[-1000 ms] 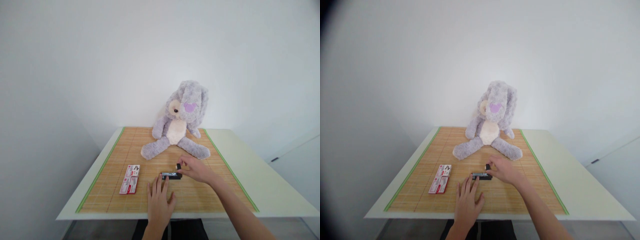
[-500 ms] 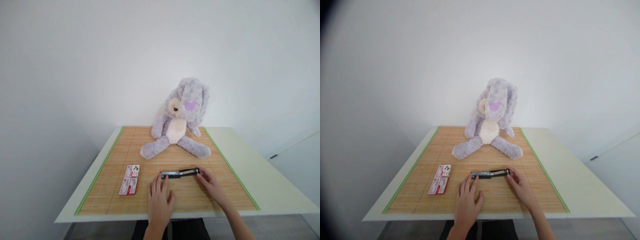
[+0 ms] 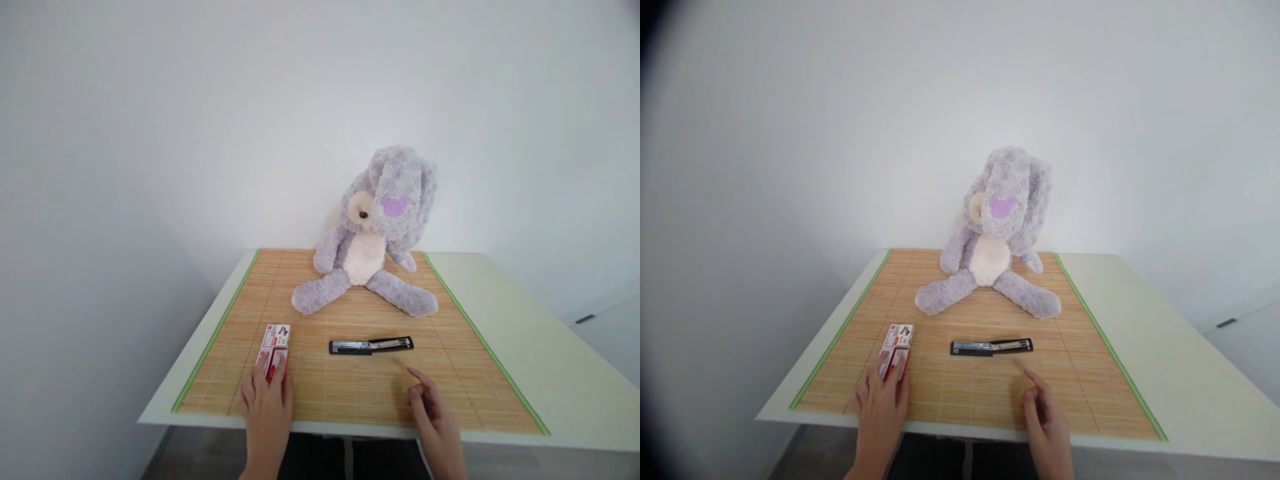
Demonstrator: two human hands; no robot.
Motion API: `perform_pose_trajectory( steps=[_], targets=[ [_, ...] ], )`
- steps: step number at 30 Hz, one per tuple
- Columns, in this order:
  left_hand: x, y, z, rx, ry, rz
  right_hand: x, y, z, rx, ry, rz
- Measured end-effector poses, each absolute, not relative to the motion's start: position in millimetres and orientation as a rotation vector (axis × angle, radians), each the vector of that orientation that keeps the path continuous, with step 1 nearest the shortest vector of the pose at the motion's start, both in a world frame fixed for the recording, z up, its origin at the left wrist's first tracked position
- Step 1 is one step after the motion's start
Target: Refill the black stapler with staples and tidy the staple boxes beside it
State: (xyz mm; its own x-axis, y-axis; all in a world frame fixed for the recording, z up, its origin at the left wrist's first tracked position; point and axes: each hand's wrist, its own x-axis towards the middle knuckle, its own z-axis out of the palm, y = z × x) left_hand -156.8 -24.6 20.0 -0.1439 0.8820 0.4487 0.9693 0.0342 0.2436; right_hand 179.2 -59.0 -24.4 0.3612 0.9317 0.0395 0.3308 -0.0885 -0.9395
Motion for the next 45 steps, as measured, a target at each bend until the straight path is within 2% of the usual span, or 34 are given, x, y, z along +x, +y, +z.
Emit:
perform_pose_trajectory(
  steps=[6,11,19,23,26,31,45],
  targets=[
    [-135,-35,-1,-2.424,-2.005,-0.913,136,-57,-10,-1.455,-1.134,1.152],
    [-95,-32,3,-2.902,-1.909,-1.053,122,-44,-14,-1.378,-1.026,1.526],
    [-51,-7,15,-3.215,-1.791,-1.072,148,-32,-7,-1.394,-0.883,1.673],
    [-61,-1,10,-3.171,-1.807,-0.995,174,-28,-9,-1.575,-1.063,1.479],
    [-77,1,6,-3.021,-1.907,-0.998,179,-25,-8,-1.633,-1.387,1.212],
    [-95,7,10,-2.979,-1.916,-0.928,162,-14,10,-1.695,-1.853,0.986],
    [-103,15,9,-2.963,-1.925,-0.977,161,3,42,-1.750,-1.987,0.865]
  ],
)
